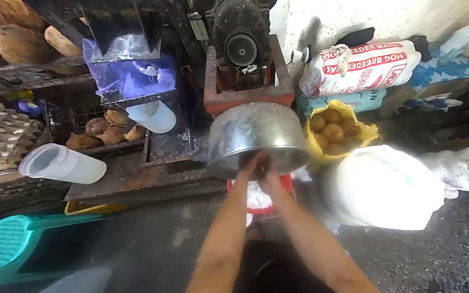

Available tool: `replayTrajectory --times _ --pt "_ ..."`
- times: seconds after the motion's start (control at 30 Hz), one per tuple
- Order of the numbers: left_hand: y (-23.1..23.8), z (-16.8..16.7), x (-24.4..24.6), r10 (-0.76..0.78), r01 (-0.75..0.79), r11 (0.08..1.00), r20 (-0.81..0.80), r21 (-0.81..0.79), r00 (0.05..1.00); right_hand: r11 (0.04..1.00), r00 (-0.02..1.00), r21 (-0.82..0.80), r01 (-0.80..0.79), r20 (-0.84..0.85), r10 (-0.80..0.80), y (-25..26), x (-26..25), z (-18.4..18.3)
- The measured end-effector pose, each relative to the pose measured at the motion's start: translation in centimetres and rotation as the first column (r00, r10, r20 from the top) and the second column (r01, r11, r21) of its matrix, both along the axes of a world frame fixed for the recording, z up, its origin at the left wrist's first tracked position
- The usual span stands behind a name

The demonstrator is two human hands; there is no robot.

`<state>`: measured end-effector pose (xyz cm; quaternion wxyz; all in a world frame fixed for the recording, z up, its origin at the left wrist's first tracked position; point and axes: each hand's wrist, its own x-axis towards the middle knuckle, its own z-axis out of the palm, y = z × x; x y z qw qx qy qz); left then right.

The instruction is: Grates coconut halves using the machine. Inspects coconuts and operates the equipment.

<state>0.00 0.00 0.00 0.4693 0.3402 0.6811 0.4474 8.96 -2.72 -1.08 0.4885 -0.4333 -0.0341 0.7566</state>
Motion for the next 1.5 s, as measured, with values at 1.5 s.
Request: replayTrajectory --times 1.5 --pt "-29.8 -7.4 -0.6 0.292 -0.333 0.697 -0.173 -0.634 0.941 0.867 0.598 0.167 -0.470 0.783 0.173 9.3 35.9 2.3"
